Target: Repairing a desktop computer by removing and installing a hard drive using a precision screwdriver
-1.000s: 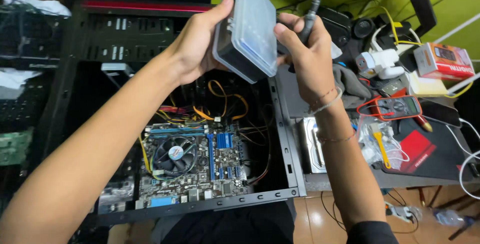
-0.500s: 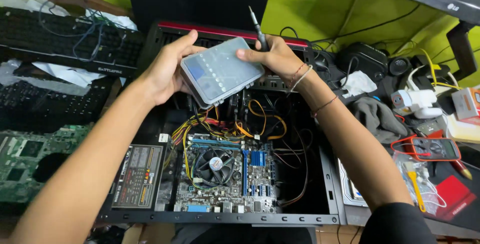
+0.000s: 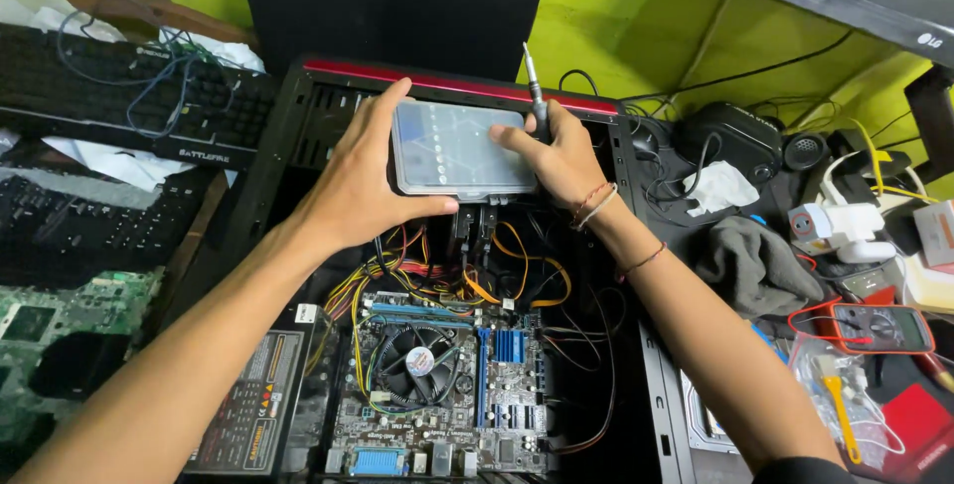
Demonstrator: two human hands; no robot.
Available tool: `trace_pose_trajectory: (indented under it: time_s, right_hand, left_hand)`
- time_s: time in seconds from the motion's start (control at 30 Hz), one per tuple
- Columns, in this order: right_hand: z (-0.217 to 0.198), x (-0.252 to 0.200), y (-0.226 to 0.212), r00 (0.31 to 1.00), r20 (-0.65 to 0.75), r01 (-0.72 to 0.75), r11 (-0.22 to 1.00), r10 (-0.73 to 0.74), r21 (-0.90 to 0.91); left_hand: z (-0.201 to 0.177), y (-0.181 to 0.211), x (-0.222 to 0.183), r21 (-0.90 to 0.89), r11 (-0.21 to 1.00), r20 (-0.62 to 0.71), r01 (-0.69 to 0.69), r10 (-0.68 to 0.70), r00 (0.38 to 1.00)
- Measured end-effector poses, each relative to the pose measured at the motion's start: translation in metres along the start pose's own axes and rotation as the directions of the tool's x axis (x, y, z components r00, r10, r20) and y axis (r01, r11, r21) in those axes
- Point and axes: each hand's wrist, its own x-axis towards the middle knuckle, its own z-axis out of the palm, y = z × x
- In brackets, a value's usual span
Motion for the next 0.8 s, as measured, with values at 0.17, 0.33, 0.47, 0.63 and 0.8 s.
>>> trace_pose_trajectory:
  time_s: [0.17,0.33,0.47,0.63,0.8]
  right_hand:
    - [-0.009,-0.004,-0.007,0.993,-0.080,0.073,0.991,-0.082,-0.114]
    - [-0.011,-0.001,-0.005,0.983,-0.122,0.116,0.976,-0.140,-0.185]
    - [-0.014,-0.005,-0.005,0.974,-0.169,0.109,0.967,-0.150,-0.229]
    - [-0.024,0.000,-0.005,0.975,-0.215,0.010,0.984,-0.049,-0.177]
    - [-0.025,0.002,0.000,0.979,-0.196,0.028,0.992,-0.052,-0.124]
  left_hand:
    - [0.012,-0.010,0.008,0.238,0.970,-0.040,-0.056,0.067,0.997]
    - [0.030,-0.015,0.024,0.409,0.856,-0.039,-0.315,0.362,0.931]
    - [0.051,-0.019,0.025,0.534,0.695,-0.032,-0.481,0.585,0.810]
    - [0.061,0.002,0.022,0.542,0.712,-0.084,-0.446,0.574,0.815]
    - [0.064,0.019,0.018,0.580,0.723,-0.120,-0.375,0.531,0.839]
